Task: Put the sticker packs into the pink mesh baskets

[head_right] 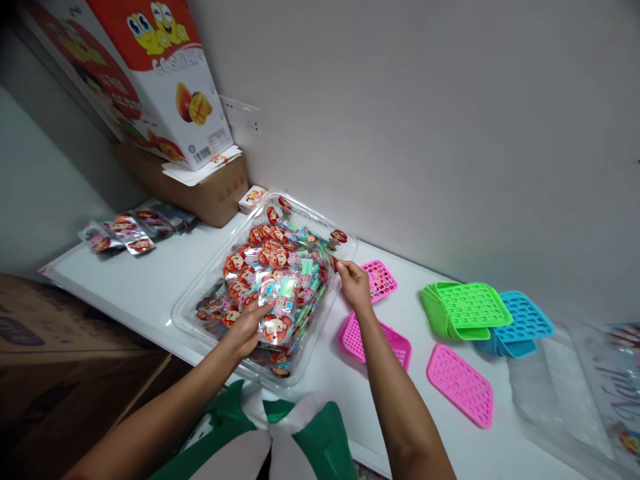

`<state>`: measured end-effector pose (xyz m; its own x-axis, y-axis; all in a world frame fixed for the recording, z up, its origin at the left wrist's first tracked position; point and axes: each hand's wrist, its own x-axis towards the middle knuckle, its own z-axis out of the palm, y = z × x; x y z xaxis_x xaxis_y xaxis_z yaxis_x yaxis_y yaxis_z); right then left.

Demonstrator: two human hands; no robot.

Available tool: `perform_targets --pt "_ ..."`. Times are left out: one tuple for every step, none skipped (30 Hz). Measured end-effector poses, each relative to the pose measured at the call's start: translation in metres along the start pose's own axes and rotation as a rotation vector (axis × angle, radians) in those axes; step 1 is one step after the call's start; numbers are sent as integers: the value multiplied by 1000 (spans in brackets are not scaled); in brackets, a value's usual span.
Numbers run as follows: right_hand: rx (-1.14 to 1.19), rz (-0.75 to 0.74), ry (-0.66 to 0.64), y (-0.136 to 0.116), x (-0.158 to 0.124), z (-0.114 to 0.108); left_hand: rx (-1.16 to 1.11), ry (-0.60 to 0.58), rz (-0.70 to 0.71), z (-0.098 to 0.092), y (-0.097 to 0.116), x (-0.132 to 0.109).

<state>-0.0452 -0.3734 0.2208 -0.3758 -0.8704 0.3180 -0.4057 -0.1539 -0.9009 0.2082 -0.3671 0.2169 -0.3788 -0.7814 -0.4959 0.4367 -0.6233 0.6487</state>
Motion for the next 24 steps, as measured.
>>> perform_targets --pt "-34 -46 -14 -12 -12 3 2 6 -5 1 -2 1" --pt "-83 -120 -59 -24 -25 7 2 6 -5 2 -4 1" --pt "-141 -221 -145 -35 -40 12 -2 3 -4 3 -5 2" --pt "-209 -345 -257 -44 -55 18 -12 3 -3 4 -7 2" --pt "-271 -461 -367 -51 -70 24 -29 7 -5 6 -7 2" --pt "-328 -560 -460 -56 -83 29 -52 9 -11 7 -7 2" --pt "-376 -632 -526 -59 -94 34 -81 3 -21 7 -7 1" --pt "-415 -673 -562 -61 -102 38 -108 -8 -25 8 -6 1" --pt "-447 -688 -576 -62 -109 41 -128 -21 -23 7 -6 1" --pt "-471 -686 -582 -62 -112 42 -131 -34 -18 6 -6 1" --pt "-476 -679 -593 -61 -113 43 -117 -39 -16 5 -6 1" --pt "-462 -670 -607 -60 -112 42 -91 -31 -18 4 -6 1" --pt "-438 -656 -600 -57 -107 41 -64 -15 -27 2 -7 1" --pt "-423 -630 -544 -53 -98 39 -47 2 -39 0 -8 1" --pt "-434 -587 -442 -46 -87 37 -43 10 -50 -1 -9 1" --pt "-479 -525 -305 -37 -72 35 -49 10 -55 -3 -9 1" --pt "-559 -442 -146 -26 -56 33 -60 4 -53 -3 -9 0" --pt "-663 -353 -35 -14 -39 32 -69 -7 -50 -4 -9 0" --pt "-758 -277 4 -2 -23 31 -72 -16 -50 -4 -8 -1" --pt "-834 -213 -13 8 -9 30 -69 -25 -53 -3 -7 -2" --pt "-887 -169 -49 15 2 30 -64 -28 -55 -3 -6 -3" --pt "-917 -152 -80 19 7 30 -59 -23 -53 -3 -6 -3" --pt "-928 -166 -93 19 7 30 -55 -10 -49 -3 -5 -3" --pt "-923 -209 -93 16 2 30 -52 5 -45 -2 -5 -2"
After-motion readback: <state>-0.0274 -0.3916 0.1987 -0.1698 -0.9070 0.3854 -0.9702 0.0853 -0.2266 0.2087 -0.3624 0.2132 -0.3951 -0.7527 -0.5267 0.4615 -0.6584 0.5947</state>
